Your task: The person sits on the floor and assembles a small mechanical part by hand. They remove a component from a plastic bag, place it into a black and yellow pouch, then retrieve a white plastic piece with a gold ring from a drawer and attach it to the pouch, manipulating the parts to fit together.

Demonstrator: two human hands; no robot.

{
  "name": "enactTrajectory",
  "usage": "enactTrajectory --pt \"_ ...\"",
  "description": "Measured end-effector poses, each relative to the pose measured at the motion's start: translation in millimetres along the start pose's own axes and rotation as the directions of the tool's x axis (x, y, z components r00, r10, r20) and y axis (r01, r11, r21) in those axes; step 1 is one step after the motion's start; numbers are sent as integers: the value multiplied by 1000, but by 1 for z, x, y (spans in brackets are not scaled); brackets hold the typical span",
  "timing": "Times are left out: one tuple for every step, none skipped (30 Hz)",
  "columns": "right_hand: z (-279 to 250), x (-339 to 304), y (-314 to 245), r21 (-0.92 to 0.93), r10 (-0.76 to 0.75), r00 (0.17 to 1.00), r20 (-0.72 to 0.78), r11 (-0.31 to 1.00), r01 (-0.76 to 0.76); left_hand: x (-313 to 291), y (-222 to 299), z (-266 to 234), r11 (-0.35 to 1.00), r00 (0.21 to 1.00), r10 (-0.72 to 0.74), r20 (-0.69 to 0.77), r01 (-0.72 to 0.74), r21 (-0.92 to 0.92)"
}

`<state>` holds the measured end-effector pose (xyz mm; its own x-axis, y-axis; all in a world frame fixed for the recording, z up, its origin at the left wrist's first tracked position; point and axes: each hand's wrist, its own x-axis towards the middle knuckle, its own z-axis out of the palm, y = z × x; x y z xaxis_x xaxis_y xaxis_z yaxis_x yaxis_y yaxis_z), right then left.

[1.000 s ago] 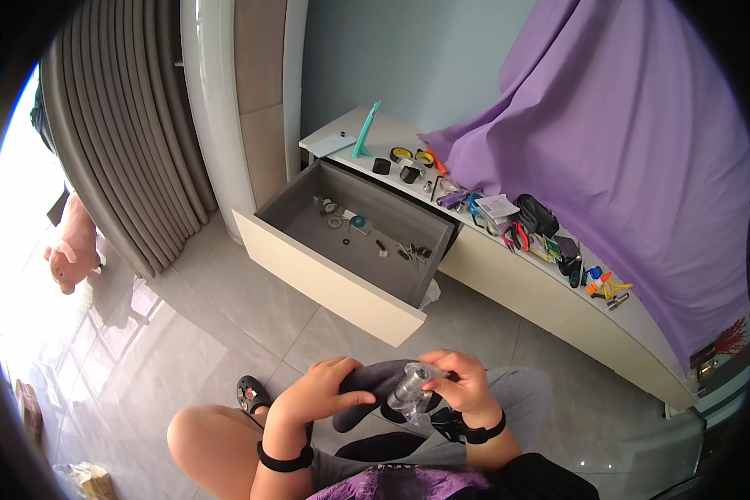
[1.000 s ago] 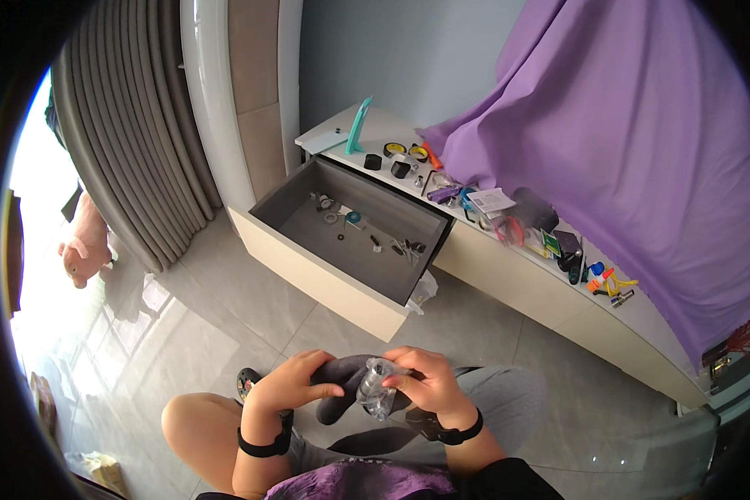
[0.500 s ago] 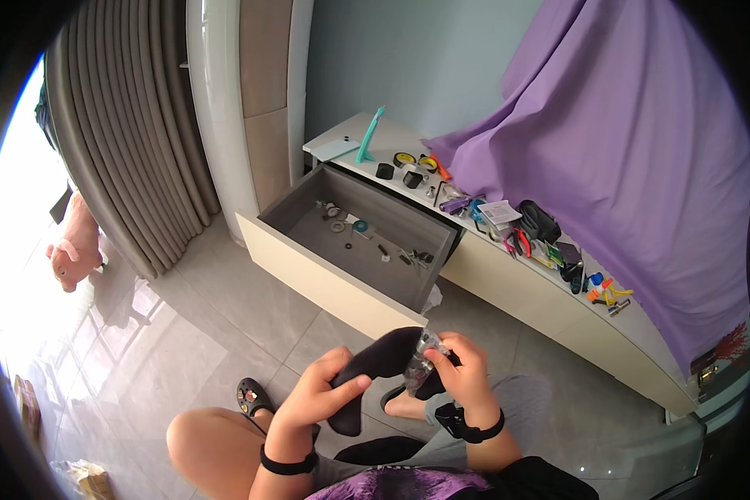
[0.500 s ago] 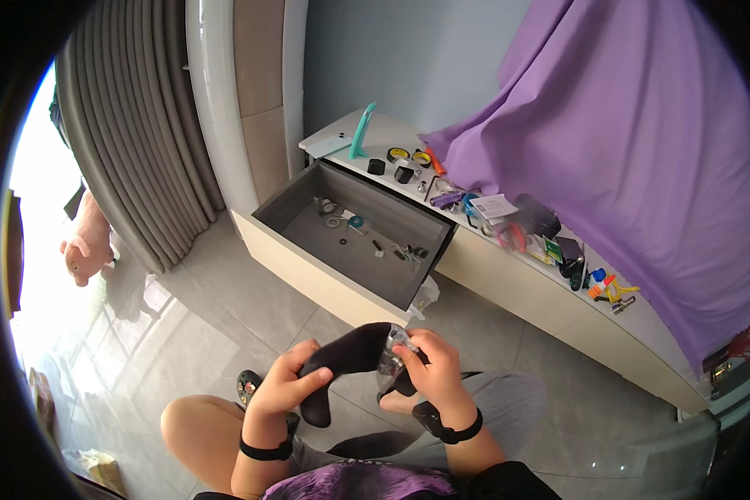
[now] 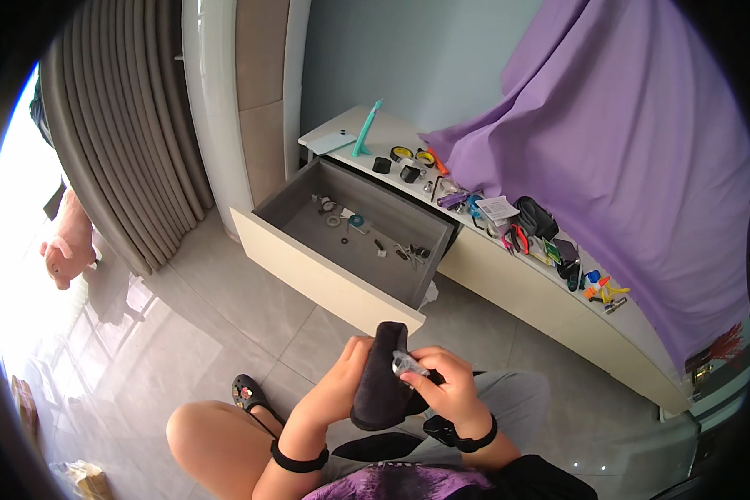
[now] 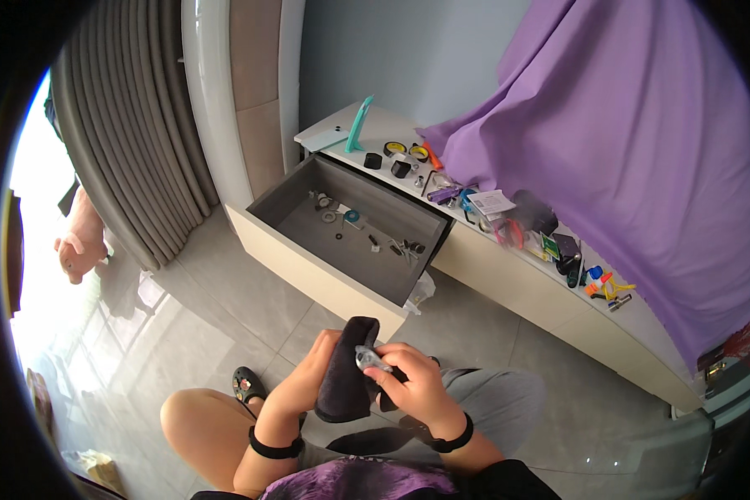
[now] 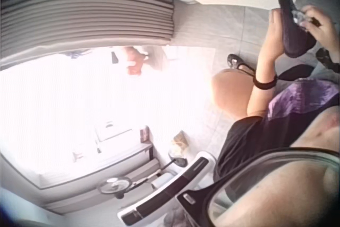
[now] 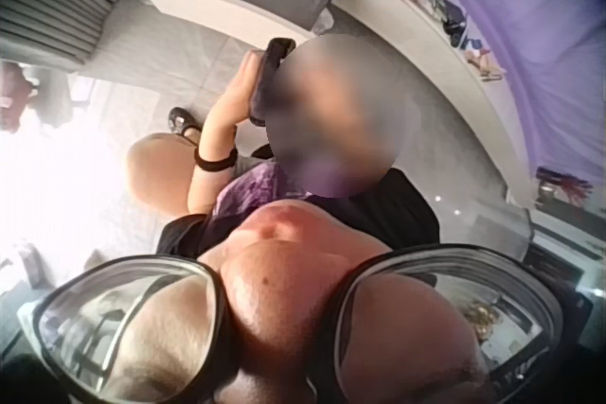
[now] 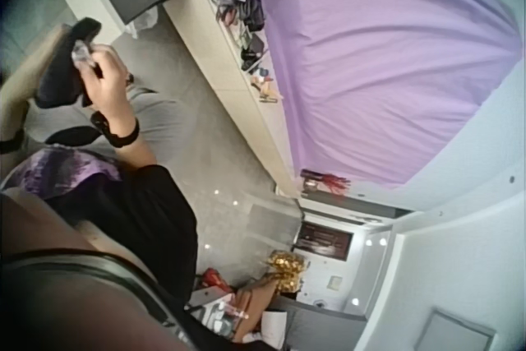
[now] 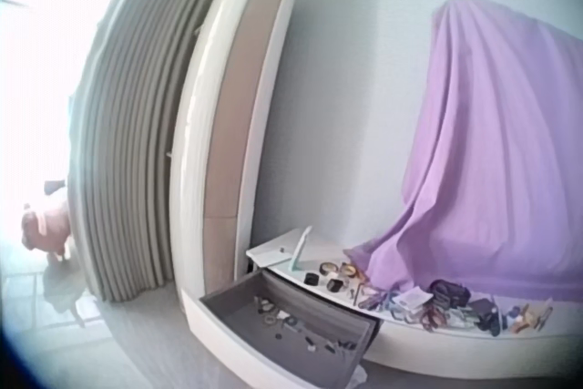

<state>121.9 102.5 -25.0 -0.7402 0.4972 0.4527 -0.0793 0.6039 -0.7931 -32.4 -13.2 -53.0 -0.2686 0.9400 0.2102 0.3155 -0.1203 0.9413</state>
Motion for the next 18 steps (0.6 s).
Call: enactTrajectory --pt "3 0 -1 -38 -23 1000 -9 999 23 2 -2 4 986 993 118 -29 -113 123" --pt "7 -1 -3 -65 -44 999 -23 997 42 4 -3 6 949 975 217 -43 -200 241" --pt "9 0 -4 -90 -69 997 -33 994 66 6 -5 10 940 964 256 -74 -230 252" --pt "10 0 -4 -82 -70 997 -11 994 69 6 -6 11 954 963 255 -87 -236 187" --pt "10 1 -5 -71 -73 997 16 995 74 6 -7 11 963 962 253 -101 -241 121" --pt "10 1 -6 -65 -68 997 46 995 71 6 -8 11 968 961 251 -114 -246 53" --pt "7 1 -8 -38 -45 993 107 998 49 5 -8 10 984 979 175 -109 -177 -11" --pt "4 2 -8 56 -60 979 196 997 49 3 -8 9 986 975 166 -147 -167 -1" --pt "4 2 -10 72 -59 970 235 996 44 1 -7 9 988 970 151 -189 -152 8" --pt "4 1 -11 82 -64 960 271 996 43 0 -7 8 990 960 143 -240 -144 14" --pt "5 2 -12 78 -74 953 293 996 54 0 -7 7 987 947 155 -282 -157 15" --pt "6 3 -12 69 -89 946 312 995 71 -1 -6 6 988 947 150 -284 -152 16" --pt "7 5 -12 53 -96 938 333 995 84 -2 -6 4 989 945 145 -293 -147 14" --pt "8 6 -12 50 -115 940 322 993 104 -2 -7 3 990 943 141 -302 -144 12" --pt "9 7 -12 41 -121 943 311 993 114 -3 -7 2 991 941 132 -310 -133 18" --pt "10 8 -12 31 -127 946 299 992 123 -4 -8 0 990 935 138 -326 -142 13" --pt "10 8 -11 4 -132 951 278 991 136 -5 -10 -1 990 932 136 -337 -142 6" --pt "9 8 -11 -23 -138 956 258 989 149 -6 -11 -3 989 924 139 -357 -150 -4"
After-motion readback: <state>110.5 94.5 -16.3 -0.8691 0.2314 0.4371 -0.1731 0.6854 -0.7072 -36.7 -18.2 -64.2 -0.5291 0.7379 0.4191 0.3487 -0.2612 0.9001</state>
